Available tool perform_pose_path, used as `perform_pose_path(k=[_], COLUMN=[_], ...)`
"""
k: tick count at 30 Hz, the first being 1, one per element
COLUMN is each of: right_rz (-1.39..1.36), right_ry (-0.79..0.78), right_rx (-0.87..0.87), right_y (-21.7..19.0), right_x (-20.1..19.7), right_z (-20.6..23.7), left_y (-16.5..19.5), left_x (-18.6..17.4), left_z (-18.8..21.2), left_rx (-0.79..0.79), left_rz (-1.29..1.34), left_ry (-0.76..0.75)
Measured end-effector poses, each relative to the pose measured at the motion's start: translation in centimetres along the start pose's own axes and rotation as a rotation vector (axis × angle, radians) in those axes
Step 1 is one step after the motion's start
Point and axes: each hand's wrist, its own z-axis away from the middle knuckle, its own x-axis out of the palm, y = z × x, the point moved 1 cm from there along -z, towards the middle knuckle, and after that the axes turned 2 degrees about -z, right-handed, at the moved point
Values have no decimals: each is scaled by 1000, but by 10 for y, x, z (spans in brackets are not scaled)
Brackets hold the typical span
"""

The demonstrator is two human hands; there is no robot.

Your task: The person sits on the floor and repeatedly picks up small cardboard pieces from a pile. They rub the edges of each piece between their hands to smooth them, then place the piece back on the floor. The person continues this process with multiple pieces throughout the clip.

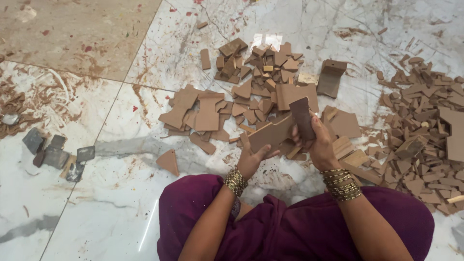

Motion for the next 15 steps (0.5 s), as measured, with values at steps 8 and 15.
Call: perform_pose_path(k=[8,15], right_rz=[-216,-253], right_ry=[93,310], right_rx=[-9,128], right_y=[-7,26], right_x=[-15,-41], right_z=[-5,-14], left_y=[-8,-14], left_x=[-10,4], left_z=[-6,7], left_rx=[-28,-141], left_rz=[40,44], left_ry=[112,-103])
